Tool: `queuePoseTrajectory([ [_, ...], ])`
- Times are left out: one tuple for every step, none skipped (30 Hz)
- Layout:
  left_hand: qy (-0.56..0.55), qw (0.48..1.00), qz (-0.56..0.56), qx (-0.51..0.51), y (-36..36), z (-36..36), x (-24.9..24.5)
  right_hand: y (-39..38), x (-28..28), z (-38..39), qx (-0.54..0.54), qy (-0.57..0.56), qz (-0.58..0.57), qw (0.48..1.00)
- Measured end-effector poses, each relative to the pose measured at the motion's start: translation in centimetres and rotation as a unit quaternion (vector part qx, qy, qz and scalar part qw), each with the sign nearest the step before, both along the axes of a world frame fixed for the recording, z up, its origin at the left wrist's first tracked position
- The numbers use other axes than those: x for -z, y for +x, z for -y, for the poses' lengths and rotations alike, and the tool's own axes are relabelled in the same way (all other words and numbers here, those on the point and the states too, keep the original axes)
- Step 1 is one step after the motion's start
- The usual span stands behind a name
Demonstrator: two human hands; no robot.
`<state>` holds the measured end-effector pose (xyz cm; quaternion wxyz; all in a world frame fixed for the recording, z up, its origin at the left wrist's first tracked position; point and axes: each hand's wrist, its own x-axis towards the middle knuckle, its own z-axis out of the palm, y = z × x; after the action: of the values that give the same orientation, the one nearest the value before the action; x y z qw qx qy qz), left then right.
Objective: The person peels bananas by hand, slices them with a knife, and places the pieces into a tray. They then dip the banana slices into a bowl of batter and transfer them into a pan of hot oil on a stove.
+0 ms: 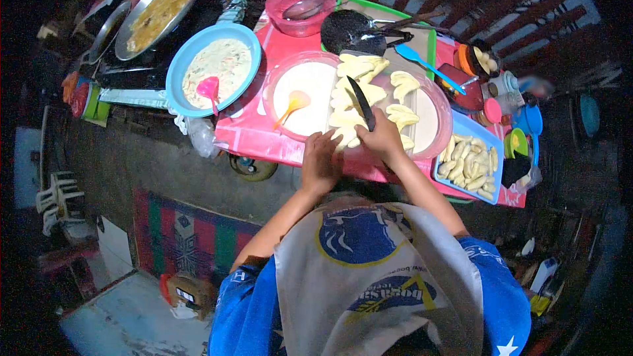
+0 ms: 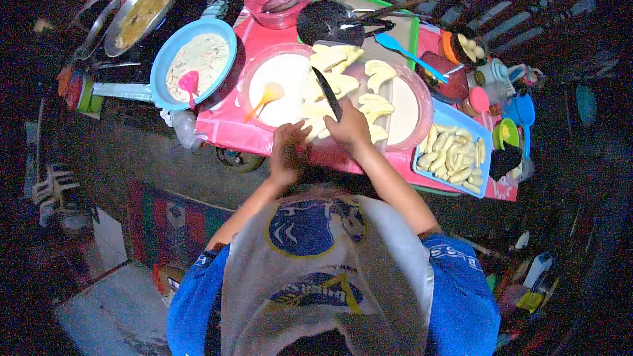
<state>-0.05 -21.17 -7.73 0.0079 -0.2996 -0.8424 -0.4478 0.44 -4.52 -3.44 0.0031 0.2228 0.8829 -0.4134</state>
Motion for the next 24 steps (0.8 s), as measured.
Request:
queuePoseTrajectory([
  [0.002, 1.000, -0.004, -0.009, 0.0, -0.1, -0.1, 0.1, -0.3, 0.0, -0.009, 0.020, 0.016, 1.000],
  [-0.001, 0.998, -0.061, 0.002, 0.0, -0.1, -0.5, 0.3, -0.2, -0.2, -0.021, 0.021, 0.011, 1.000],
  [-0.007, 0.993, -0.121, 0.006, 0.0, -0.1, -0.9, 0.4, -0.1, -0.5, -0.033, 0.046, 0.003, 0.998],
  [-0.014, 0.991, -0.129, -0.020, 0.1, 0.0, -0.7, 0.4, 0.0, -0.7, -0.052, 0.068, -0.009, 0.996],
  [-0.057, 0.994, -0.098, 0.009, 0.1, -0.1, -0.3, 0.5, -0.8, -0.7, -0.065, 0.088, -0.007, 0.994],
  [-0.099, 0.992, -0.066, 0.034, -0.2, -0.1, -0.2, 0.6, -1.6, -0.9, -0.079, 0.108, -0.011, 0.991],
  [-0.081, 0.995, -0.064, -0.009, 0.0, -0.4, -0.7, 0.7, -1.4, -1.2, -0.086, 0.126, -0.044, 0.987],
  [-0.061, 0.995, -0.061, -0.049, 0.7, -0.5, -1.2, 0.9, -1.1, -1.6, -0.090, 0.143, -0.073, 0.983],
  [-0.035, 0.996, -0.050, -0.071, 1.1, -0.2, -2.3, 1.1, -1.4, -2.0, -0.113, 0.115, -0.080, 0.984],
  [-0.007, 0.995, -0.040, -0.089, 1.2, 0.1, -3.7, 1.1, -2.2, -2.2, -0.132, 0.088, -0.084, 0.984],
  [0.002, 0.994, -0.015, -0.110, 1.2, 0.5, -4.5, 1.2, -3.5, -2.0, -0.128, 0.034, -0.067, 0.989],
  [-0.003, 0.992, -0.021, -0.126, 1.1, 1.6, -4.6, 1.4, -4.3, -1.5, -0.120, -0.021, -0.045, 0.992],
  [0.008, 0.991, -0.018, -0.135, 1.0, 2.8, -4.7, 1.5, -3.5, -1.5, -0.106, -0.083, -0.021, 0.991],
  [0.021, 0.990, -0.015, -0.142, 0.9, 4.0, -4.8, 1.6, -2.7, -1.4, -0.091, -0.144, 0.005, 0.985],
  [0.039, 0.982, -0.040, -0.178, 0.7, 5.2, -4.3, 1.5, -2.8, -0.7, -0.110, -0.163, 0.010, 0.980],
  [0.039, 0.980, -0.045, -0.189, 0.7, 6.8, -3.9, 1.2, -3.2, 0.6, -0.122, -0.163, 0.006, 0.979],
  [0.041, 0.969, -0.058, -0.236, 0.7, 8.9, -4.6, 1.0, -3.9, 2.2, -0.157, -0.159, 0.015, 0.975],
  [0.044, 0.956, -0.071, -0.281, 0.7, 11.1, -5.1, 0.7, -4.4, 4.0, -0.190, -0.154, 0.023, 0.969],
  [0.058, 0.942, -0.079, -0.321, 0.4, 13.4, -4.6, 0.3, -4.2, 6.0, -0.205, -0.182, 0.037, 0.961],
  [0.061, 0.928, -0.057, -0.362, 0.3, 16.0, -4.7, -0.3, -4.0, 8.1, -0.229, -0.168, 0.053, 0.957],
  [0.097, 0.914, -0.035, -0.394, 0.1, 18.6, -4.5, -0.9, -3.7, 10.4, -0.265, -0.135, 0.054, 0.953],
  [0.132, 0.897, -0.013, -0.421, -0.3, 21.5, -4.1, -1.7, -3.4, 13.0, -0.299, -0.103, 0.054, 0.947],
  [0.130, 0.898, -0.025, -0.420, -1.1, 24.8, -3.8, -2.5, -4.5, 16.2, -0.319, -0.067, 0.100, 0.940],
  [0.153, 0.885, -0.002, -0.439, -1.5, 28.3, -3.2, -3.1, -3.6, 19.2, -0.318, -0.072, 0.095, 0.941],
])
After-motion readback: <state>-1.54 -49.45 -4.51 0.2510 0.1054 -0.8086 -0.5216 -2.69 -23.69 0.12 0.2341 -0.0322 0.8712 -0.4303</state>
